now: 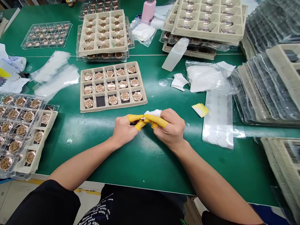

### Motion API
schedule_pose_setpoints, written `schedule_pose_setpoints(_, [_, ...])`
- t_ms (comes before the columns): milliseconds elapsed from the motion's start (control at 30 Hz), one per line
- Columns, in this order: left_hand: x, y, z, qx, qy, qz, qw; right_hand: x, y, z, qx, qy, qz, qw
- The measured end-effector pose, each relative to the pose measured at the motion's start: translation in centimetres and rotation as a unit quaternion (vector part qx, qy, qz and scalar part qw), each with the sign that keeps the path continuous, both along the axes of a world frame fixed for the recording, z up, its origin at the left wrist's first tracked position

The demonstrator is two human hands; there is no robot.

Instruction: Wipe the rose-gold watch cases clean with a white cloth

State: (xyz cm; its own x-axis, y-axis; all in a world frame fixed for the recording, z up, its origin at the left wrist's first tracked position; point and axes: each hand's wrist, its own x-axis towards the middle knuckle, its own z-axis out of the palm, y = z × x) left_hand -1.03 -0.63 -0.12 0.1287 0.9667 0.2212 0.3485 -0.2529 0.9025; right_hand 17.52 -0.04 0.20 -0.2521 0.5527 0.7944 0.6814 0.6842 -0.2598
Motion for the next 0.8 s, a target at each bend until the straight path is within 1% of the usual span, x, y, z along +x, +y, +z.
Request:
schedule_pose_setpoints(67, [0.2, 0.1, 0.1, -0.038, -0.042, 0.0, 0.998, 0.5, 0.1, 0.1, -0.007, -0.028, -0.061, 0.998])
schedule_pose_setpoints(100, [0.2, 0.1, 0.1, -0.058, -0.064, -0.001, 0.996, 0.7, 0.1, 0.2, -0.025, -0.025, -0.085, 0.996])
schedule_pose_setpoints(167, [0.3, 0.3, 0.1, -0.091, -0.107, -0.005, 0.99, 0.8, 0.0, 0.4, -0.095, 0.036, -0.095, 0.99])
schedule_pose_setpoints(200, [0.4, 0.3, 0.1, -0.104, -0.128, -0.005, 0.986, 0.8, -0.1, 0.5, -0.141, 0.089, -0.085, 0.982])
schedule_pose_setpoints(267, [0.3, 0.4, -0.1, -0.12, -0.162, -0.006, 0.979, 0.4, -0.3, 0.7, -0.231, 0.19, -0.043, 0.953])
schedule_pose_setpoints(300, [0.3, 0.4, -0.2, -0.118, -0.172, -0.006, 0.978, 0.1, -0.4, 0.7, -0.264, 0.224, -0.021, 0.938])
schedule_pose_setpoints(333, [0.2, 0.5, -0.2, -0.107, -0.171, -0.005, 0.98, -0.3, -0.6, 0.7, -0.284, 0.245, -0.002, 0.927])
schedule_pose_setpoints(367, [0.1, 0.5, -0.3, -0.091, -0.155, -0.003, 0.984, -0.6, -0.7, 0.6, -0.289, 0.252, 0.013, 0.923])
schedule_pose_setpoints(400, [0.0, 0.4, -0.3, -0.071, -0.126, -0.001, 0.99, -0.9, -0.8, 0.5, -0.282, 0.247, 0.022, 0.927])
schedule_pose_setpoints(433, [-0.1, 0.4, -0.2, -0.05, -0.088, -0.002, 0.995, -1.2, -0.8, 0.3, -0.262, 0.232, 0.025, 0.936])
schedule_pose_setpoints(533, [-0.3, 0.1, 0.1, -0.002, 0.015, -0.017, 1.0, -1.5, -0.8, -0.1, -0.164, 0.132, 0.018, 0.977])
schedule_pose_setpoints(600, [-0.3, -0.1, 0.2, 0.015, 0.039, -0.021, 0.999, -1.3, -0.7, -0.2, -0.095, 0.048, -0.005, 0.994])
schedule_pose_setpoints(633, [-0.2, -0.2, 0.3, 0.016, 0.04, -0.017, 0.999, -1.2, -0.6, -0.1, -0.063, 0.007, -0.031, 0.998])
schedule_pose_setpoints(667, [-0.1, -0.2, 0.3, 0.008, 0.035, -0.01, 0.999, -1.0, -0.5, 0.0, -0.035, -0.032, -0.065, 0.997])
schedule_pose_setpoints(733, [0.1, -0.2, 0.3, -0.042, -0.002, -0.004, 0.999, -0.7, -0.4, 0.2, -0.005, -0.092, -0.129, 0.987])
schedule_pose_setpoints(767, [0.2, -0.1, 0.4, -0.08, -0.035, -0.005, 0.996, -0.6, -0.3, 0.4, -0.009, -0.099, -0.149, 0.984])
schedule_pose_setpoints(800, [0.3, 0.1, 0.4, -0.121, -0.073, -0.008, 0.99, -0.5, -0.2, 0.5, -0.026, -0.084, -0.157, 0.984])
